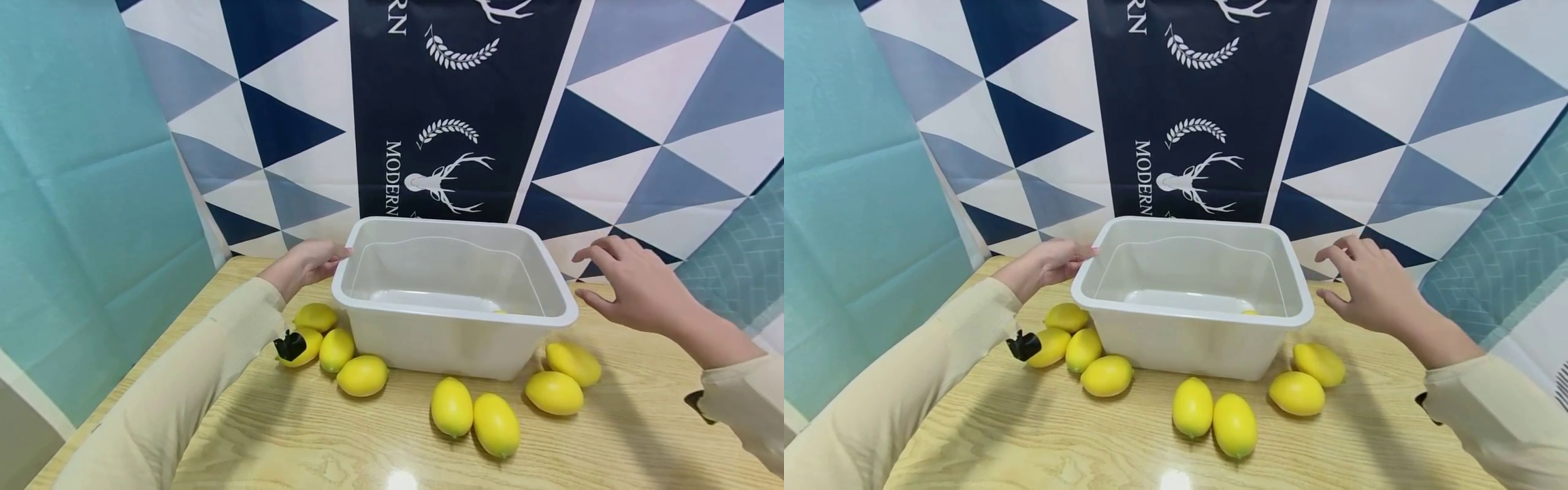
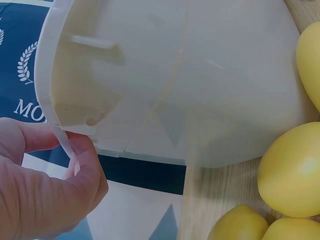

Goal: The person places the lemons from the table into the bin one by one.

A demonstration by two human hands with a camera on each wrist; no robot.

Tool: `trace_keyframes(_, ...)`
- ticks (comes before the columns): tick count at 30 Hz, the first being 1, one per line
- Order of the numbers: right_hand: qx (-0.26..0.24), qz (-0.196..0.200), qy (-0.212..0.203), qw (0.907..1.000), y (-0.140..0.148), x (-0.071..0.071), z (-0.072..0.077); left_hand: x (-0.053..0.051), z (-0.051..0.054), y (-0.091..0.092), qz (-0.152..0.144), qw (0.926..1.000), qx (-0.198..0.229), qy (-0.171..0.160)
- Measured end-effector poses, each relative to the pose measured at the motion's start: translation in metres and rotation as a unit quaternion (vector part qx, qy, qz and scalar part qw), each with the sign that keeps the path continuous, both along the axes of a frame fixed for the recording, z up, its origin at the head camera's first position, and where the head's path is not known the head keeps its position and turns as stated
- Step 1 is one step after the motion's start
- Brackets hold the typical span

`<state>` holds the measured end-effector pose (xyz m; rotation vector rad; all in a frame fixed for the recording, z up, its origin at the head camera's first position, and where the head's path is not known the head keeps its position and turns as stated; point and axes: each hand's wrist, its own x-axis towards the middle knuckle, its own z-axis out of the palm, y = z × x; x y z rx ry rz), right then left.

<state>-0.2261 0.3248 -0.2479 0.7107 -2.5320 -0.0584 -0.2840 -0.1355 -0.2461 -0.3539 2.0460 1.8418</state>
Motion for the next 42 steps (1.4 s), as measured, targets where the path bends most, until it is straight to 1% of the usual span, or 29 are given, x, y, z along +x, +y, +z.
trace_keyframes(3,0.008,0.017,0.009,0.9998,0.002,0.001,-0.007,0.0,-0.003,0.0,0.002,1.0,0.003,-0.002)
trace_keyframes(6,0.013,0.034,0.011,0.9993,0.004,0.004,-0.017,-0.001,-0.009,0.001,0.002,0.9999,0.008,-0.01)
trace_keyframes(9,0.015,0.041,0.007,0.999,0.006,0.006,-0.026,-0.001,-0.014,0.002,0.004,0.9998,0.012,-0.015)
trace_keyframes(12,0.013,0.044,0.003,0.9989,0.007,0.007,-0.032,-0.001,-0.016,0.002,0.006,0.9998,0.011,-0.019)
trace_keyframes(15,0.013,0.051,0.002,0.9986,0.007,0.008,-0.035,-0.001,-0.015,0.002,0.006,0.9998,0.011,-0.018)
trace_keyframes(21,0.027,0.059,-0.002,0.9979,0.006,0.009,-0.039,-0.001,-0.009,0.001,0.003,0.9999,0.003,-0.01)
trace_keyframes(29,0.03,0.06,-0.023,0.9974,0.007,0.008,-0.045,-0.003,-0.002,0.0,-0.001,1.0,0.003,0.002)
trace_keyframes(36,0.039,0.045,-0.072,0.9956,0.006,0.01,-0.049,-0.003,0.0,-0.001,-0.006,0.9999,0.008,0.01)
trace_keyframes(42,0.061,0.036,-0.101,0.9923,0.007,0.012,-0.055,-0.004,-0.001,-0.002,-0.007,0.9998,0.014,0.01)
